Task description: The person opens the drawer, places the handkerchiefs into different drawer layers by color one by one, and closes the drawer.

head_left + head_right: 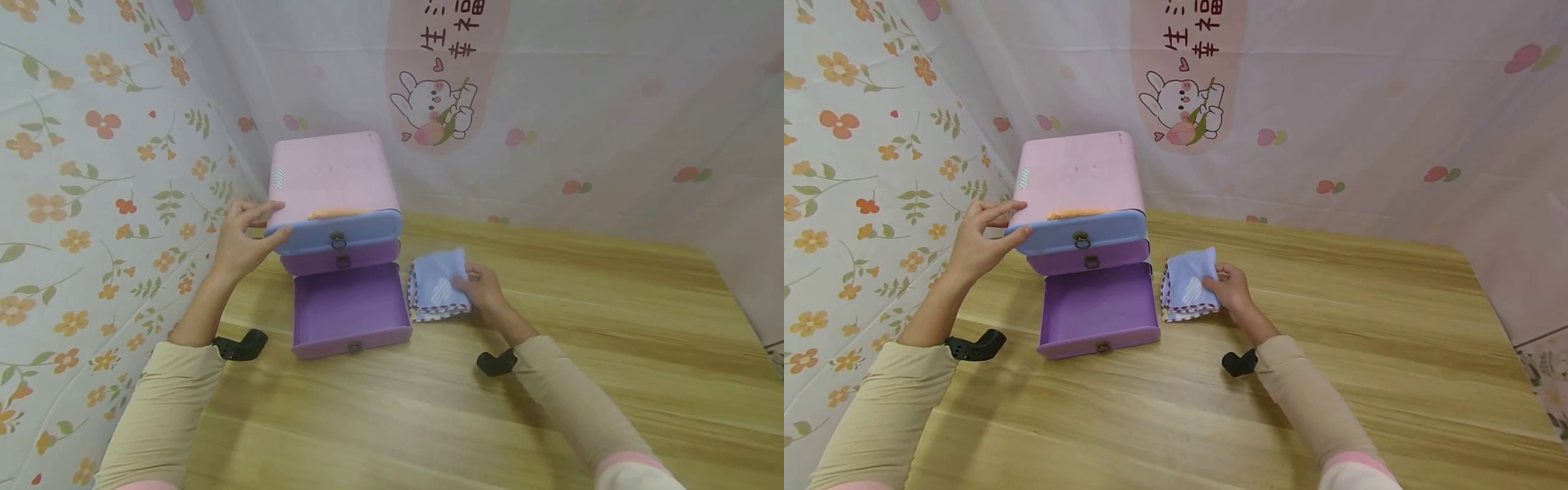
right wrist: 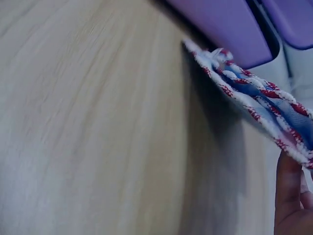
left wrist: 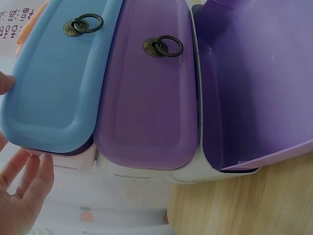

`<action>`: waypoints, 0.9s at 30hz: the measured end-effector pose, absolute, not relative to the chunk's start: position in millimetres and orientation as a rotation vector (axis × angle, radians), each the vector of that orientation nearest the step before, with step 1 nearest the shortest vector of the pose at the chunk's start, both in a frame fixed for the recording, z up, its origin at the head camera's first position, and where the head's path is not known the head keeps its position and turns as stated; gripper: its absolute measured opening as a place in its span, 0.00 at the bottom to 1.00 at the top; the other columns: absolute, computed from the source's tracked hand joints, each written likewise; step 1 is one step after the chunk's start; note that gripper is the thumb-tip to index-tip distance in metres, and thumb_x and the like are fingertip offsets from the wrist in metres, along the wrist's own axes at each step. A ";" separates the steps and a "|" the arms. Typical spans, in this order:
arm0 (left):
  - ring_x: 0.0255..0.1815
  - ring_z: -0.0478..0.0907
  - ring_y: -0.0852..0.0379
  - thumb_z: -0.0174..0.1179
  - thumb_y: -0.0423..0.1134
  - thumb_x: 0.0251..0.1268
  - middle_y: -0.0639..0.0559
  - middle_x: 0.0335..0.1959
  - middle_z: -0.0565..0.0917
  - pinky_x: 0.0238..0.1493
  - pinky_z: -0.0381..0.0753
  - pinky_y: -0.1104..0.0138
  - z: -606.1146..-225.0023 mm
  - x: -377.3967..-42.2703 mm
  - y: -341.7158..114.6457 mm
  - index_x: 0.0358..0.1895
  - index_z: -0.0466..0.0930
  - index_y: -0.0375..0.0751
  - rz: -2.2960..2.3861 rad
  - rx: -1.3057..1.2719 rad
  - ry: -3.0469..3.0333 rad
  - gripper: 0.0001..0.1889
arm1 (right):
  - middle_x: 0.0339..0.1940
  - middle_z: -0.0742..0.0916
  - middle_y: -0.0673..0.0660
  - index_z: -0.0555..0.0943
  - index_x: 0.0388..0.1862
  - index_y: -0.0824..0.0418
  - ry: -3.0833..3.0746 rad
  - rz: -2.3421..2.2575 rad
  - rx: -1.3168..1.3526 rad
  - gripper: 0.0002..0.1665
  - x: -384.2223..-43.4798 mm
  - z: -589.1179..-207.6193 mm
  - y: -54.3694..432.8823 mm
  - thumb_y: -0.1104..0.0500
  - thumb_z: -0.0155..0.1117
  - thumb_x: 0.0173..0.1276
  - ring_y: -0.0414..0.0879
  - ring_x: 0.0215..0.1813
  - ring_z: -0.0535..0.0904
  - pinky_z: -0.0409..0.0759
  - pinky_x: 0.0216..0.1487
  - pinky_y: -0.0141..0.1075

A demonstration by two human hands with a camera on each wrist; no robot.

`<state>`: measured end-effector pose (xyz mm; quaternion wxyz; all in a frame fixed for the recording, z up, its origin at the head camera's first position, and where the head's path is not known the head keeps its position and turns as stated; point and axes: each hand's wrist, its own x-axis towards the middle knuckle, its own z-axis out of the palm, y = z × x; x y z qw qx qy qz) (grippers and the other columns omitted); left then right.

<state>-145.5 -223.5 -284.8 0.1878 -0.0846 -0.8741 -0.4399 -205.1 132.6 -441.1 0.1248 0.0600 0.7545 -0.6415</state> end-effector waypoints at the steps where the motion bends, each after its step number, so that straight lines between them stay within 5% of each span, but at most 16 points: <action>1: 0.40 0.66 0.46 0.58 0.28 0.51 0.44 0.34 0.63 0.39 0.67 0.66 -284.8 -145.4 -223.6 0.49 0.74 0.26 -1.238 -0.237 -2.459 0.19 | 0.46 0.78 0.71 0.67 0.53 0.74 2.174 -1.896 0.169 0.23 -204.3 -438.6 131.9 0.68 0.57 0.59 0.39 0.26 0.79 0.78 0.30 0.31; 12: 0.41 0.65 0.45 0.58 0.27 0.50 0.44 0.34 0.63 0.41 0.66 0.64 -285.2 -145.0 -223.4 0.49 0.74 0.26 -1.239 -0.245 -2.448 0.19 | 0.39 0.80 0.68 0.69 0.45 0.71 2.071 -2.019 0.101 0.19 -195.1 -412.4 128.6 0.64 0.62 0.56 0.46 0.27 0.80 0.79 0.30 0.37; 21: 0.41 0.65 0.46 0.58 0.27 0.50 0.45 0.33 0.62 0.42 0.66 0.64 -285.8 -145.2 -223.7 0.48 0.74 0.26 -1.244 -0.256 -2.439 0.19 | 0.50 0.75 0.70 0.63 0.58 0.71 2.077 -1.950 0.120 0.26 -198.2 -395.5 128.1 0.65 0.55 0.62 0.42 0.30 0.79 0.78 0.34 0.34; 27: 0.41 0.64 0.46 0.58 0.27 0.50 0.45 0.33 0.62 0.43 0.65 0.63 -285.5 -145.5 -224.0 0.48 0.74 0.26 -1.254 -0.260 -2.437 0.19 | 0.49 0.75 0.68 0.62 0.59 0.71 2.059 -1.980 0.068 0.26 -197.3 -384.0 125.9 0.66 0.53 0.62 0.42 0.32 0.79 0.78 0.35 0.33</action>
